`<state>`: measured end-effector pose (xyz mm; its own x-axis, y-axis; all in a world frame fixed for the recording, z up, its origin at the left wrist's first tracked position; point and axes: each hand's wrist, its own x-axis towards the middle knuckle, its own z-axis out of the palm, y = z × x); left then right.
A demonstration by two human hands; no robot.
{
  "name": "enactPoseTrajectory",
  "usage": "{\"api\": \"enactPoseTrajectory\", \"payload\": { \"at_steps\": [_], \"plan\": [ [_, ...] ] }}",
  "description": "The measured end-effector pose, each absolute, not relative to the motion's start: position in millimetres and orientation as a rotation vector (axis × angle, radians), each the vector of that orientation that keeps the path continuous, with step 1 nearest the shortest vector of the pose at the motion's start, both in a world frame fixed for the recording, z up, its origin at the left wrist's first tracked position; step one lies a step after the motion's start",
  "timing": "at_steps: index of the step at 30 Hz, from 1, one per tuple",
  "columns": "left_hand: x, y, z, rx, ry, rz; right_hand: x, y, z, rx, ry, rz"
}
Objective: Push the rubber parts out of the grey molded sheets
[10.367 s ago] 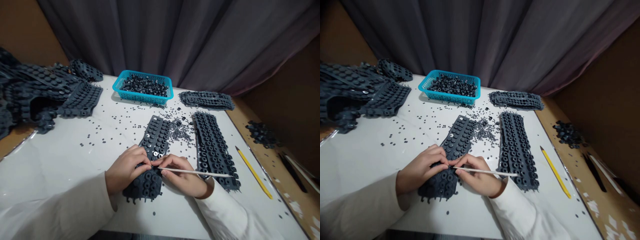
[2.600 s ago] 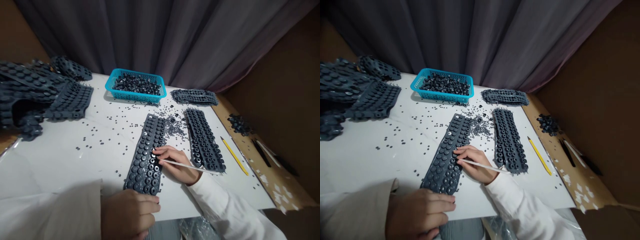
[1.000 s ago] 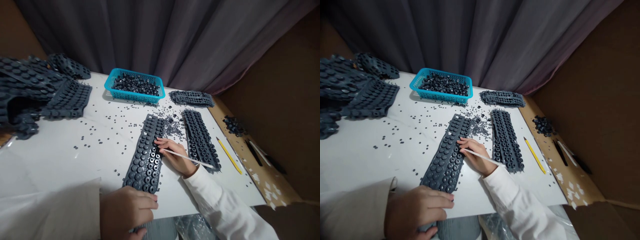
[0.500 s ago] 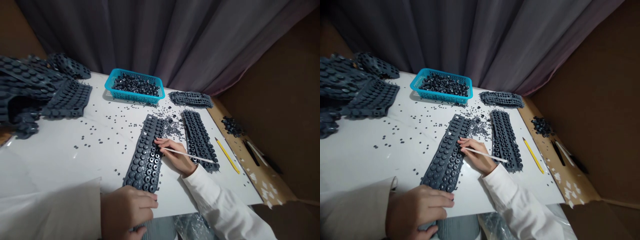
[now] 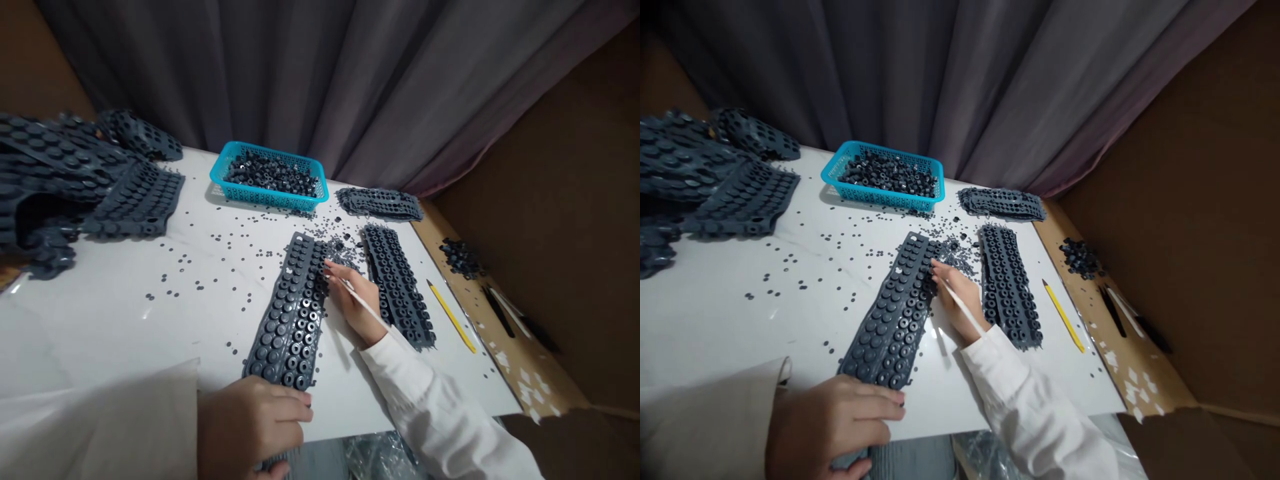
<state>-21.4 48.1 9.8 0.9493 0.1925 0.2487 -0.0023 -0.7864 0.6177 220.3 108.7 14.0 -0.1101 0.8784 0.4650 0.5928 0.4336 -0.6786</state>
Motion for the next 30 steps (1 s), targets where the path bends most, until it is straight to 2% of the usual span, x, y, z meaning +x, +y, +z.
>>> {"api": "enactPoseTrajectory", "payload": {
  "at_steps": [5,11,17,24,27,30],
  "plan": [
    [-21.0,49.0,6.0,2.442,0.105,0.396,218.6,106.4,14.8,-1.151,-1.785,0.749],
    [-20.2,46.2,5.9,2.453,0.162,0.443,218.2,107.2,11.2,-1.154,-1.795,0.806],
    [-19.2,49.7,5.2,2.439,0.075,0.457,218.1,107.8,12.8,-1.128,-1.864,0.721],
    [-20.5,49.0,7.0,2.435,0.118,0.475,222.1,117.8,10.9,-1.092,-2.148,0.323],
    [-20.7,48.4,9.0,2.444,0.121,0.472,224.9,119.2,9.2,-1.176,-2.002,0.235],
    [-20.6,47.3,9.1,2.434,0.133,0.51,225.4,118.4,8.9,-1.257,-1.786,0.357]
  ]
}}
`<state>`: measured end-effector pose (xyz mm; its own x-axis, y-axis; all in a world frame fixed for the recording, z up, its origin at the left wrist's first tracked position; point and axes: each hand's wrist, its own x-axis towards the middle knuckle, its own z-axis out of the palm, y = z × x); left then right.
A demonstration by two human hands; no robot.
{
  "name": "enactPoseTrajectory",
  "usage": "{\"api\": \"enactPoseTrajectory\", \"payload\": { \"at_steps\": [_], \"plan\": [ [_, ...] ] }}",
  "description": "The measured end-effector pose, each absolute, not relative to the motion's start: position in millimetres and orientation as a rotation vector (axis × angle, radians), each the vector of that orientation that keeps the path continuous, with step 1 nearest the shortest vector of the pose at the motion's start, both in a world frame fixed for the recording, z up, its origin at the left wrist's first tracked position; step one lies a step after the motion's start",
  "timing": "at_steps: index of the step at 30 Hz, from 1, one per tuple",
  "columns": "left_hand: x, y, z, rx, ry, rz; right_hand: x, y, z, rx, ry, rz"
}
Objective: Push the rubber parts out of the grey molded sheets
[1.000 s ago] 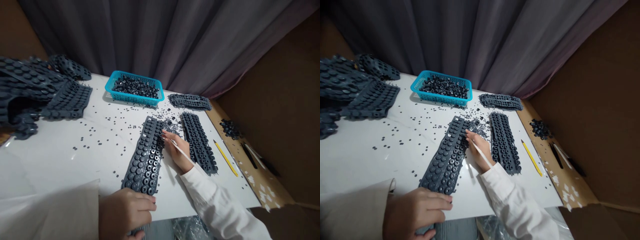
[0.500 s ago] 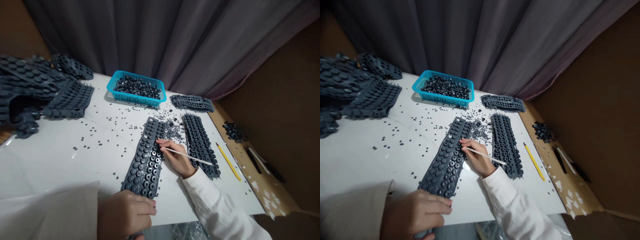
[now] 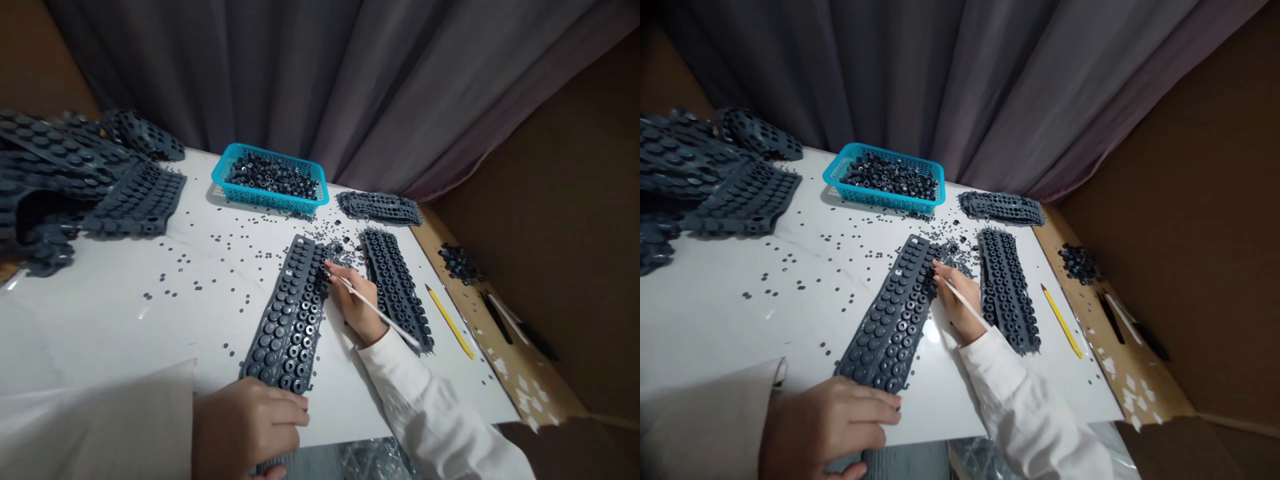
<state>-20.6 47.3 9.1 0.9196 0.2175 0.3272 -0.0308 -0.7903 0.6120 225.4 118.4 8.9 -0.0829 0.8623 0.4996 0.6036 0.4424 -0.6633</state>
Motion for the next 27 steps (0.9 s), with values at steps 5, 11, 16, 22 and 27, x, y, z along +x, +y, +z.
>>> {"api": "enactPoseTrajectory", "payload": {
  "at_steps": [5,11,16,22,27],
  "plan": [
    [-20.4,47.7,6.2,2.446,0.131,0.521,223.8,119.2,7.9,-1.193,-1.728,0.716],
    [-21.4,45.4,3.4,2.438,0.135,0.509,223.1,121.1,7.1,-1.164,-1.793,0.674],
    [-21.6,41.8,4.8,2.413,0.203,0.492,225.8,122.6,6.9,-1.174,-2.017,0.453],
    [-22.2,46.6,6.4,2.448,0.135,0.558,231.9,128.9,2.3,-1.278,-1.863,0.292],
    [-22.0,42.8,7.1,2.409,0.188,0.542,228.3,128.0,8.9,-1.287,-1.601,0.498]
  ]
}}
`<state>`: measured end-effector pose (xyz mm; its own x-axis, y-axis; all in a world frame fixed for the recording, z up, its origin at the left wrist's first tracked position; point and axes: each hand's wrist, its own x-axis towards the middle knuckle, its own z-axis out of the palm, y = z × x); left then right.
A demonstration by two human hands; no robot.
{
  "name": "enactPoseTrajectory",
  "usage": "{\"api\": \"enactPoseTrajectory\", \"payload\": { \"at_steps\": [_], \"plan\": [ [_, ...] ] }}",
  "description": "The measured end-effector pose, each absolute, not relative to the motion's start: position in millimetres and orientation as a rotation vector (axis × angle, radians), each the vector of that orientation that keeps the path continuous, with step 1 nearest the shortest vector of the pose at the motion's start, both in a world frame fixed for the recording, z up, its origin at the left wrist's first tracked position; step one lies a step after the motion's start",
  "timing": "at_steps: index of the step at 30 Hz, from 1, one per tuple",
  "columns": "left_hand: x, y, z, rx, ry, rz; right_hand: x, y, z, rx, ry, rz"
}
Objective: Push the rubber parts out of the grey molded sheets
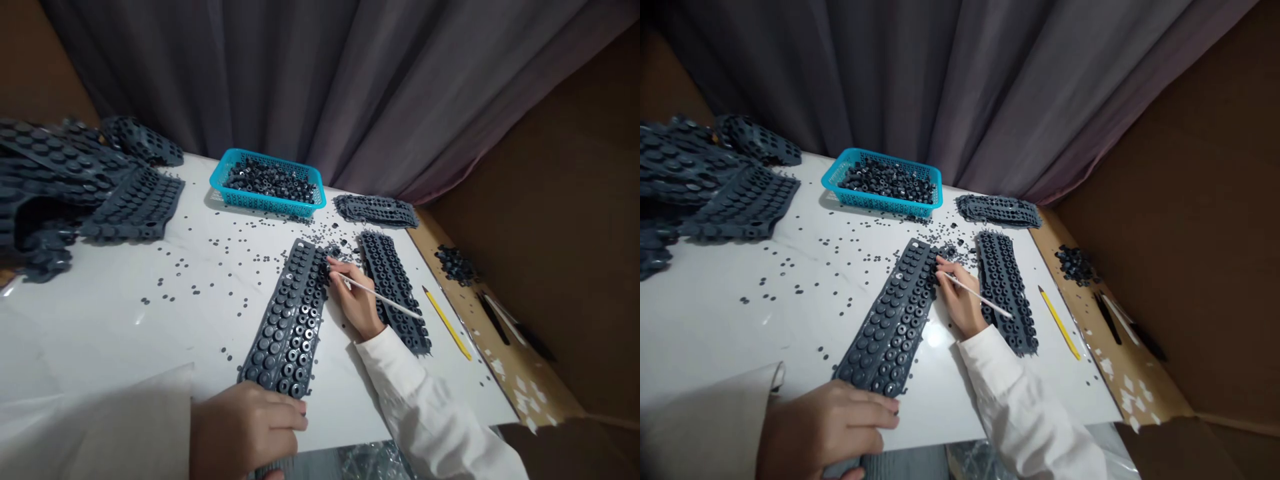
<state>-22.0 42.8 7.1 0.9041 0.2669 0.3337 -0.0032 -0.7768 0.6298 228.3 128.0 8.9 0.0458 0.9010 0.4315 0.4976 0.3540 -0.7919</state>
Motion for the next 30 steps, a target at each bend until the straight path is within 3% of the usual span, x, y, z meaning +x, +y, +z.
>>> {"api": "enactPoseTrajectory", "payload": {
  "at_steps": [4,9,18,26,30],
  "plan": [
    [-20.2,39.2,7.2,2.4,0.226,0.545,225.6,125.4,9.0,-1.242,-1.672,0.716],
    [-19.3,39.5,7.1,2.394,0.214,0.611,225.8,127.2,4.9,-1.226,-1.707,0.679],
    [-20.3,38.9,6.2,2.446,0.21,0.55,233.1,130.0,-1.8,-1.27,-2.005,0.23],
    [-21.9,38.4,6.5,2.418,0.227,0.497,232.9,134.2,2.3,-1.367,-1.691,0.254],
    [-18.3,40.1,15.3,2.31,0.233,0.672,227.8,133.4,9.0,-1.421,-1.487,0.337]
  ]
}}
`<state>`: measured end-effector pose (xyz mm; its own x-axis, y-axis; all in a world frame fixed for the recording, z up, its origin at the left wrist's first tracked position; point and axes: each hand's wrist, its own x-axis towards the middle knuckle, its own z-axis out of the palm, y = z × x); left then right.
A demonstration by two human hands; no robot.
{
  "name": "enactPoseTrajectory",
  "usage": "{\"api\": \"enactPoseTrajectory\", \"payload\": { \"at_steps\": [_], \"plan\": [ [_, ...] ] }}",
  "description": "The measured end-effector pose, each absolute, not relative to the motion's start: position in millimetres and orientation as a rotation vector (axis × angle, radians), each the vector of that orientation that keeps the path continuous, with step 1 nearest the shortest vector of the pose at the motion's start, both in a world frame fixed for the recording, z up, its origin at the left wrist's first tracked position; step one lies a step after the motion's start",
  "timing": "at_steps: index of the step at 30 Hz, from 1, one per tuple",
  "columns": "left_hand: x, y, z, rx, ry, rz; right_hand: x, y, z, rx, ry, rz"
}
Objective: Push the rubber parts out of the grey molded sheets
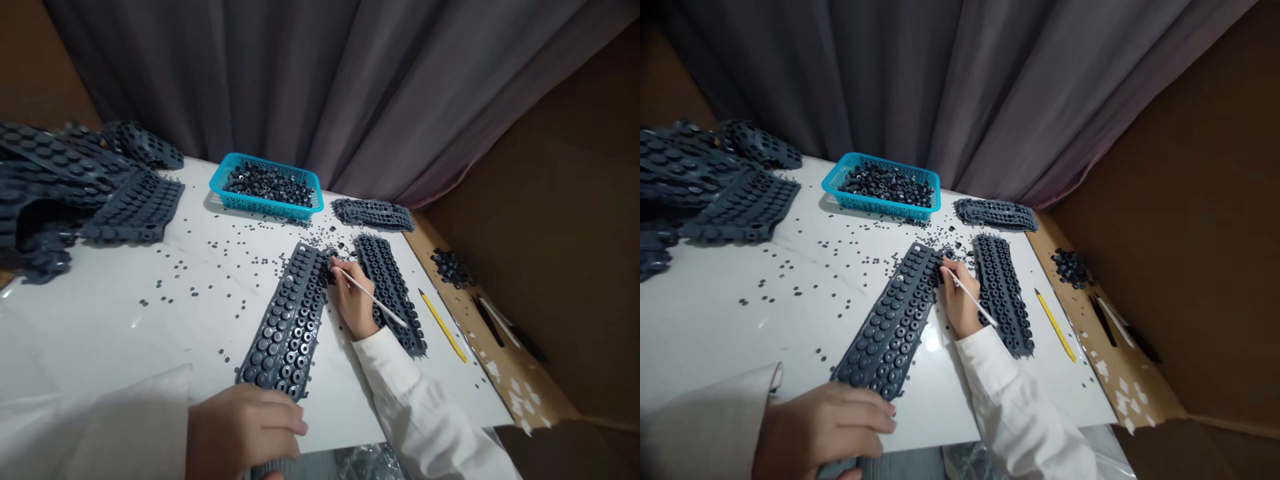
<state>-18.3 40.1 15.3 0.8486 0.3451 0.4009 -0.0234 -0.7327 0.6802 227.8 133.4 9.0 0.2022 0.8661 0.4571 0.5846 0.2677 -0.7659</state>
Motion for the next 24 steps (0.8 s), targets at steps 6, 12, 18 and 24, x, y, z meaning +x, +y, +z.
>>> {"api": "enactPoseTrajectory", "payload": {
  "at_steps": [6,12,18,24],
  "plan": [
    [-7.0,104.5,47.5,1.864,0.966,0.71,227.7,134.4,3.9,-1.393,-1.248,0.512],
    [32.3,198.0,52.8,1.233,1.204,0.661,225.9,137.1,1.4,-1.29,-1.079,0.763],
    [52.4,217.4,47.5,1.091,1.168,0.549,222.2,139.7,-0.8,-1.168,-0.995,0.98],
    [44.4,214.9,46.8,1.103,1.023,0.419,215.7,140.5,-0.1,-1.069,-0.97,1.095]
  ]
}}
